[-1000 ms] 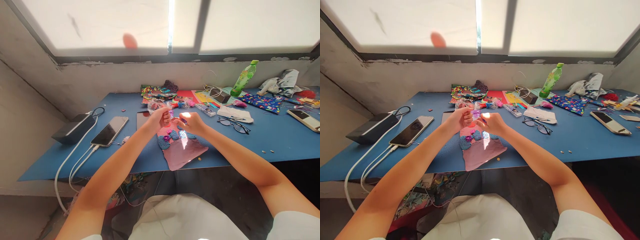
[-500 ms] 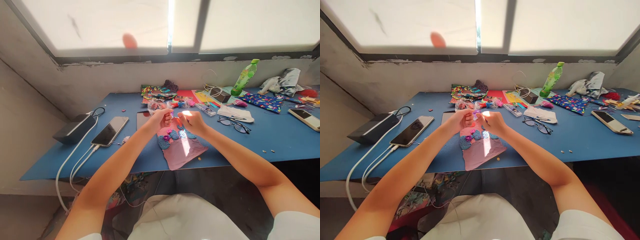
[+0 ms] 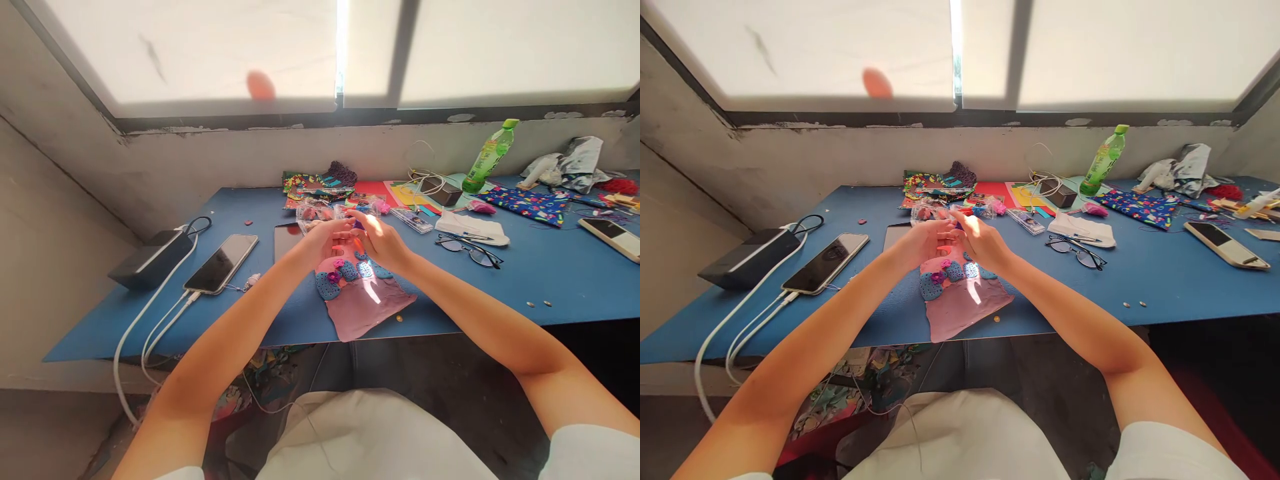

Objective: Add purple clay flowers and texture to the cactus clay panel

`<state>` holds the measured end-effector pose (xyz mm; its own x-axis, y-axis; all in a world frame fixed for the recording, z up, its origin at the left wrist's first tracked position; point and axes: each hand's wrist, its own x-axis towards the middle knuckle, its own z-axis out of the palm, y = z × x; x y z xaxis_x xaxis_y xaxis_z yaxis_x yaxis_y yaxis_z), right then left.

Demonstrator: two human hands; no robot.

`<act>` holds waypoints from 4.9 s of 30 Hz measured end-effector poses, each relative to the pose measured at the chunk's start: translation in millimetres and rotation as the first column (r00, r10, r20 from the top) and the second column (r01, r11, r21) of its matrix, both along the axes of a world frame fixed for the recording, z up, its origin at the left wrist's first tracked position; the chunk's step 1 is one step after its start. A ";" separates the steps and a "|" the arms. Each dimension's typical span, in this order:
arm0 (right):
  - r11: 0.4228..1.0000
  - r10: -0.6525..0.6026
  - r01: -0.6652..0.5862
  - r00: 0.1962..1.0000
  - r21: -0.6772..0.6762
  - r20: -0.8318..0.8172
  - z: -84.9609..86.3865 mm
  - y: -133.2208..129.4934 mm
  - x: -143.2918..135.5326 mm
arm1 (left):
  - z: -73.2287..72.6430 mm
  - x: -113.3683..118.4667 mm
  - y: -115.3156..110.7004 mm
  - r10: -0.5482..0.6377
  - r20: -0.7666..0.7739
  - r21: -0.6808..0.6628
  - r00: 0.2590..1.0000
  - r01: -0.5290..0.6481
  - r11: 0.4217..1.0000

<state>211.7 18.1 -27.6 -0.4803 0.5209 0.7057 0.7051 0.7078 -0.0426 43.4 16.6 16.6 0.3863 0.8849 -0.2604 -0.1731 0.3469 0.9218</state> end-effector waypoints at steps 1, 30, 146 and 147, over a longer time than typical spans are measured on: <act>1.000 0.003 -0.003 1.000 0.027 0.010 -0.3 -0.4 -0.5 | -0.7 0.5 -0.4 -0.011 0.004 0.012 1.000 0.011 1.000; 0.977 0.071 -0.040 0.987 0.209 -0.143 -0.4 -3.3 -9.9 | -9.5 -0.6 0.7 -0.206 -0.125 0.208 0.970 0.229 0.951; 0.906 0.322 -0.402 0.859 -0.134 -0.397 21.8 -12.4 -7.9 | -14.4 -9.6 4.5 -0.526 0.106 0.377 0.844 0.455 0.806; 0.904 0.327 -0.408 0.852 -0.129 -0.408 22.5 -13.2 -7.8 | -13.4 -9.4 3.5 -0.532 0.120 0.382 0.838 0.455 0.804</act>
